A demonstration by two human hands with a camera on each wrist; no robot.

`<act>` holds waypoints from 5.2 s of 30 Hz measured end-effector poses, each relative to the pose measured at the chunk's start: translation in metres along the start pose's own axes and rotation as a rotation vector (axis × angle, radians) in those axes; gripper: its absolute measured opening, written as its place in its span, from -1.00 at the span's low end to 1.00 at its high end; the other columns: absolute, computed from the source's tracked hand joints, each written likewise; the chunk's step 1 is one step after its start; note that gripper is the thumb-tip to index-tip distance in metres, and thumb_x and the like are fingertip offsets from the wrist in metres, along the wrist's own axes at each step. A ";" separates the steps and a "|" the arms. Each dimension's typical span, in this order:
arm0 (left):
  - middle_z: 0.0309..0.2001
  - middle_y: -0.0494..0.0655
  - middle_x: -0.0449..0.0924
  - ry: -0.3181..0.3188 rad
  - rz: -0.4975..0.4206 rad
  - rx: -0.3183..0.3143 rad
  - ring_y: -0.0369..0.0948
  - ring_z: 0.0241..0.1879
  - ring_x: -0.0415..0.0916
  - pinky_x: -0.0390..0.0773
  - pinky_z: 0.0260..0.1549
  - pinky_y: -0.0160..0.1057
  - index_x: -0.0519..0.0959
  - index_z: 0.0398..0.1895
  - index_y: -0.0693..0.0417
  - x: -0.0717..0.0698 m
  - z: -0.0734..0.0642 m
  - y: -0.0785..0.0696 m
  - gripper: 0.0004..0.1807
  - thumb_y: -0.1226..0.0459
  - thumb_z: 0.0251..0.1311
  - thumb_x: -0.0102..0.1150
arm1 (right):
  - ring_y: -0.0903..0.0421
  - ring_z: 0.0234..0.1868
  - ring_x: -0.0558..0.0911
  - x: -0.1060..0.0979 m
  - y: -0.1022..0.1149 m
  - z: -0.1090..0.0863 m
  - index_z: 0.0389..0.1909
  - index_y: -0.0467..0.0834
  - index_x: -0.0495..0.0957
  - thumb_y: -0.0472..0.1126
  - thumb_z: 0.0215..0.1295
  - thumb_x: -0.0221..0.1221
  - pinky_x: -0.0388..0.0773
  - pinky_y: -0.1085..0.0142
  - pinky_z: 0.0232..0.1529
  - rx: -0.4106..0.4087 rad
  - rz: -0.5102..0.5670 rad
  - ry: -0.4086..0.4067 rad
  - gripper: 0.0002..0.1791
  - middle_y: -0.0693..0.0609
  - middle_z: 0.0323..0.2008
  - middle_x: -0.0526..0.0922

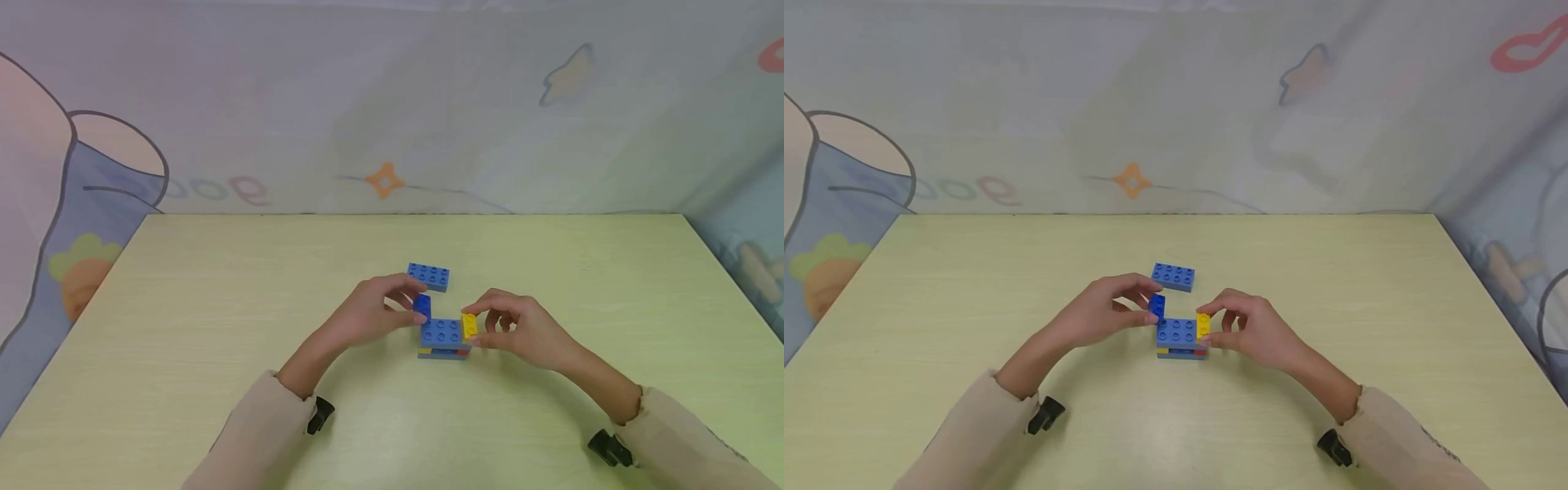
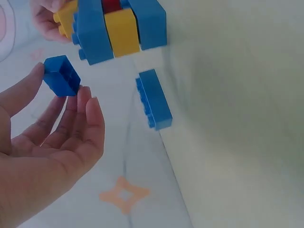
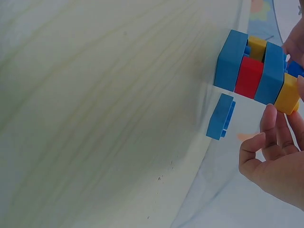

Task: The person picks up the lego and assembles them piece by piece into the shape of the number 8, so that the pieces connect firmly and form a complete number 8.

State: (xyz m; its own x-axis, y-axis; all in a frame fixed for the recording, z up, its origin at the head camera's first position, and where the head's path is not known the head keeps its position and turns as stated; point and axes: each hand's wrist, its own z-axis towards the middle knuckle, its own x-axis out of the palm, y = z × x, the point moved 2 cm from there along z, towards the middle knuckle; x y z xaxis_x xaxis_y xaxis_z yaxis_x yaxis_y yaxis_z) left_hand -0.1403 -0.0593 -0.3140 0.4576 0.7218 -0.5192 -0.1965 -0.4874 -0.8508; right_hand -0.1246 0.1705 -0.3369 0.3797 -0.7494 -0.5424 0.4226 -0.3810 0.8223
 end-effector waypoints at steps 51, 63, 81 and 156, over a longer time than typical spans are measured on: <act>-0.12 -0.12 0.58 -0.018 0.035 0.020 -0.11 -0.06 0.47 0.50 -0.17 -0.20 0.57 -0.05 0.11 0.015 -0.010 0.003 -0.65 0.33 0.03 0.29 | 0.15 -0.43 0.49 0.003 -0.002 0.002 -0.12 -0.31 0.56 -0.38 -0.01 0.32 0.38 0.40 -0.47 0.012 0.014 0.001 -0.64 0.01 -0.28 0.55; -0.12 -0.14 0.56 -0.045 0.050 0.019 -0.10 -0.03 0.45 0.49 -0.13 -0.15 0.59 -0.06 0.09 0.016 -0.011 0.004 -0.65 0.33 0.02 0.30 | 0.15 -0.44 0.49 0.004 -0.002 0.002 -0.12 -0.30 0.56 -0.37 0.00 0.32 0.37 0.41 -0.48 0.002 0.013 -0.006 -0.65 0.01 -0.29 0.55; -0.12 -0.10 0.55 -0.054 0.031 0.044 -0.12 -0.16 0.48 0.52 -0.24 -0.28 0.58 -0.06 0.14 0.019 -0.012 0.006 -0.66 0.36 0.02 0.29 | 0.16 -0.43 0.50 0.002 0.002 0.001 -0.12 -0.25 0.57 -0.33 0.01 0.32 0.40 0.39 -0.45 0.029 -0.014 0.002 -0.65 0.04 -0.29 0.55; -0.13 -0.15 0.53 -0.029 -0.010 -0.027 -0.14 -0.13 0.46 0.50 -0.28 -0.29 0.59 -0.06 0.05 0.018 -0.012 0.005 -0.65 0.31 0.02 0.31 | -0.01 -0.22 0.46 -0.011 -0.047 0.056 0.12 -0.28 0.38 -0.26 0.19 0.19 0.46 0.31 -0.26 0.291 -0.122 0.125 -0.53 -0.22 0.05 0.44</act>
State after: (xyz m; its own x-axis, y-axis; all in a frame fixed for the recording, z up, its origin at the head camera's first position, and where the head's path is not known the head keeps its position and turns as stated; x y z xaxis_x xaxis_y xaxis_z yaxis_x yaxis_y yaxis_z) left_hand -0.1227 -0.0547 -0.3267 0.4337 0.7406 -0.5133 -0.1684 -0.4929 -0.8536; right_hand -0.1943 0.1661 -0.3602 0.4462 -0.6239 -0.6416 0.2249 -0.6157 0.7552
